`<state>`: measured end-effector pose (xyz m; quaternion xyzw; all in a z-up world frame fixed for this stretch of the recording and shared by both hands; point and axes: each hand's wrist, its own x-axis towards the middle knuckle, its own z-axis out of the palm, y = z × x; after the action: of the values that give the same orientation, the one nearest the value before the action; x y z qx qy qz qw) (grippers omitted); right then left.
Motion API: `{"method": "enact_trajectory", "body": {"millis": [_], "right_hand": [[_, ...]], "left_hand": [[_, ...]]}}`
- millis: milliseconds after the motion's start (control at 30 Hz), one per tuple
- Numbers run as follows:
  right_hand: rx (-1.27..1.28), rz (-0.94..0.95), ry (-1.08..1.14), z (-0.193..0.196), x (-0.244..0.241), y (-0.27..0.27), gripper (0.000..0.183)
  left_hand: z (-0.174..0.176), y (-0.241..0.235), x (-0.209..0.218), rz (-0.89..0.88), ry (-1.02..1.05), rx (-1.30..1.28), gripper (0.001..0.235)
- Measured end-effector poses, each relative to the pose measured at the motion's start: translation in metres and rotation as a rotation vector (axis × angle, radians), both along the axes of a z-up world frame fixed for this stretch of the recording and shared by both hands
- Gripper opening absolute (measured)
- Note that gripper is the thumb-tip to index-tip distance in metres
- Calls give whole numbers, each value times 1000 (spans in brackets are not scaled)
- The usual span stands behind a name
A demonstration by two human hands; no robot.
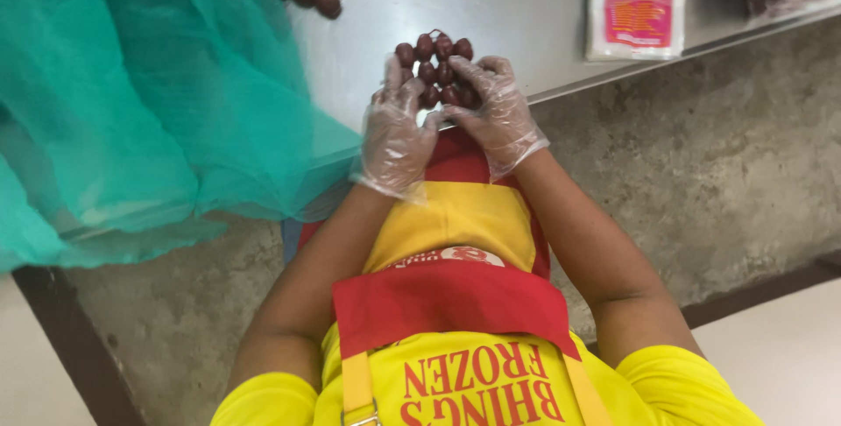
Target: The person picks up a link of sausages, counts them, and places them into a clear plastic bag on a metal table, then seals the bag with tape.
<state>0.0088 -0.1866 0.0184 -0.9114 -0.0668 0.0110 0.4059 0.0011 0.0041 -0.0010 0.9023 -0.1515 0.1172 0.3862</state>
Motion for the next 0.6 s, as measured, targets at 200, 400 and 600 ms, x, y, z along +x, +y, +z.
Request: {"method": "enact_trajectory", "body": {"millis": [200, 400, 600], "right_hand": [[261, -401, -343, 18, 36, -121, 49], [-81, -561, -273, -9, 50, -210, 29], [-61, -470, -337, -3, 52, -229, 14]], "left_hand": [[6, 5, 1, -15, 8, -111, 46], [8, 7, 8, -47, -8, -172, 41], [9, 10, 12, -73, 66, -283, 36]]}}
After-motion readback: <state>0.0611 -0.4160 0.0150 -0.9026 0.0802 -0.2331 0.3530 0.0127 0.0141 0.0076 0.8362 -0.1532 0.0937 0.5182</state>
